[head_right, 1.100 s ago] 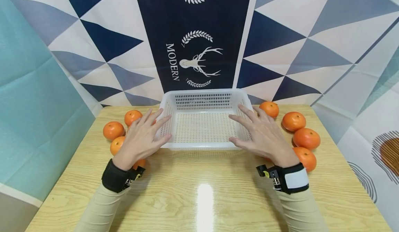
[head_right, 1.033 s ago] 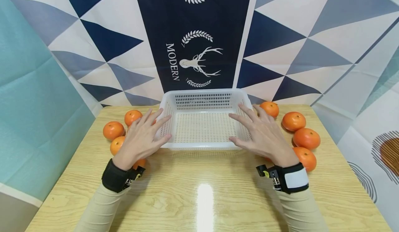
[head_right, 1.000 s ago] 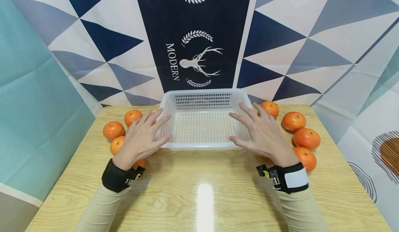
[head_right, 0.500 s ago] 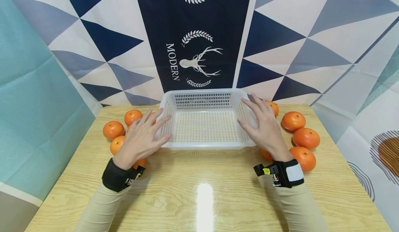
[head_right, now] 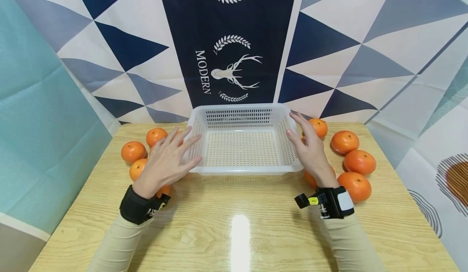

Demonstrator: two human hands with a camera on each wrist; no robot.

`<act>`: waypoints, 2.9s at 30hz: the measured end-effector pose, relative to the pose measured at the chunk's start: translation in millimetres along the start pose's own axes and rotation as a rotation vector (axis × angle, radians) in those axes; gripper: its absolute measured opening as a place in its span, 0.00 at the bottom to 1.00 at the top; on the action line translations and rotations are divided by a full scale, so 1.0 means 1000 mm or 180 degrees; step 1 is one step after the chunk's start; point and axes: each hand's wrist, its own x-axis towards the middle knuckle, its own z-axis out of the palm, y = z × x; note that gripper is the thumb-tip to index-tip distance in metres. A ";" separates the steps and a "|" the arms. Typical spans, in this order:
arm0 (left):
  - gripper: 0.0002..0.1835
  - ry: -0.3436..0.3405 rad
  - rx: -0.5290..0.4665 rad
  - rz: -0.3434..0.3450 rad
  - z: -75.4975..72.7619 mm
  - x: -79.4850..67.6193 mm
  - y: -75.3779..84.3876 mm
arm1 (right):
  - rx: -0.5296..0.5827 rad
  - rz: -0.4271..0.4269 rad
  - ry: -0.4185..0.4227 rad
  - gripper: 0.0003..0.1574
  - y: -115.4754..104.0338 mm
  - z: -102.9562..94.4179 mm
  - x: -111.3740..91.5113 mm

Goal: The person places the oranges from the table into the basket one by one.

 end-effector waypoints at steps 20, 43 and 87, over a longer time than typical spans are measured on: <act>0.41 -0.0095 -0.0044 -0.0042 0.004 0.002 -0.004 | 0.0491 0.0794 0.0012 0.42 0.022 0.011 0.010; 0.41 -0.0115 -0.0114 -0.0040 0.004 0.001 -0.008 | 0.1126 0.0806 0.0116 0.41 0.037 0.015 0.010; 0.41 -0.0142 -0.0175 -0.0043 0.005 0.003 -0.008 | 0.2048 0.0244 0.0348 0.41 0.055 0.032 0.004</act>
